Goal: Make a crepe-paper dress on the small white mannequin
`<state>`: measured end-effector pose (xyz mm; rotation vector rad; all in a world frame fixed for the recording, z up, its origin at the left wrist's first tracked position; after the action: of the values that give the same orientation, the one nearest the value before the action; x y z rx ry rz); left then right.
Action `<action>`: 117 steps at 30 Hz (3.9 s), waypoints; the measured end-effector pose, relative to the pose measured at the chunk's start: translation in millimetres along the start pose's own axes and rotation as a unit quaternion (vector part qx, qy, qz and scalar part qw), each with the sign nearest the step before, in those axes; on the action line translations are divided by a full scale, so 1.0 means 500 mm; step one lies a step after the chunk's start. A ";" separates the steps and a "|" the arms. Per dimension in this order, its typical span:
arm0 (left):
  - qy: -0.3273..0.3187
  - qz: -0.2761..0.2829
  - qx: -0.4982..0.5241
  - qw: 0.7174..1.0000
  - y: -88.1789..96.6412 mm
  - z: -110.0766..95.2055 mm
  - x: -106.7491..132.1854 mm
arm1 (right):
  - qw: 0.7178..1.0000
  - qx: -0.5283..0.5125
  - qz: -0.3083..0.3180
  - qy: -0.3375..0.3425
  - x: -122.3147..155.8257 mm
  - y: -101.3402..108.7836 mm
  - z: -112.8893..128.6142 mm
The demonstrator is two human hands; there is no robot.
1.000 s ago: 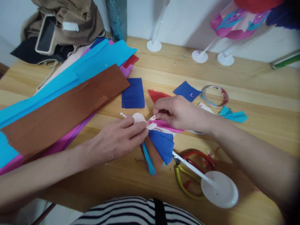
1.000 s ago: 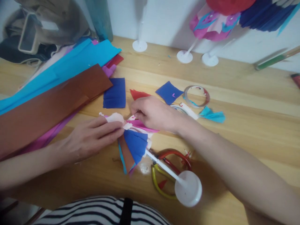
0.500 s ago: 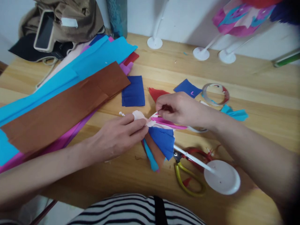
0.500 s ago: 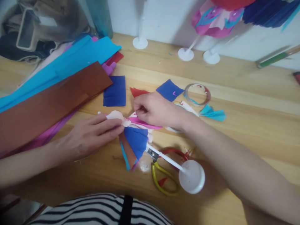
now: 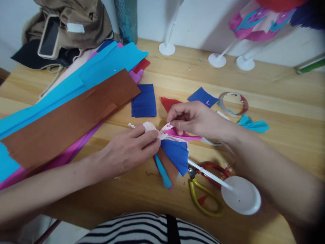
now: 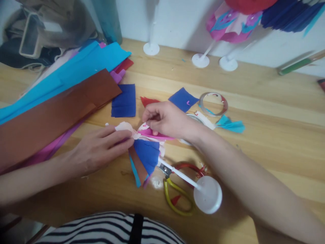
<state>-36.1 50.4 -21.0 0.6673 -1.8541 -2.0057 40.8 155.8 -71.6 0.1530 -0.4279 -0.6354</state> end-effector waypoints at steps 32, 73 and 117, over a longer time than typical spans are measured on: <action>0.008 0.004 0.013 1.000 0.003 -0.001 -0.004 | 0.958 0.266 -0.028 0.101 0.028 -0.024 0.066; 0.006 0.012 0.006 1.000 -0.005 -0.001 -0.002 | 0.985 0.076 0.077 0.131 0.021 -0.037 0.056; 0.019 0.006 0.040 0.999 -0.024 0.006 0.008 | 0.984 0.146 -0.047 0.089 0.008 -0.001 0.026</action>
<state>-40.2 52.1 -33.3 0.7109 -1.9202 -1.9066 37.9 153.1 -58.9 0.5076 -0.3397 -0.6427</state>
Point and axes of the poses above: each hand's wrist, its own x-axis away from the middle knuckle, its own y-axis out of the back of the hand, z = x × y, the point moved 10 cm from there along -x, towards the middle knuckle, and after that the axes turned 7 degrees about z, right-handed, at the moved point
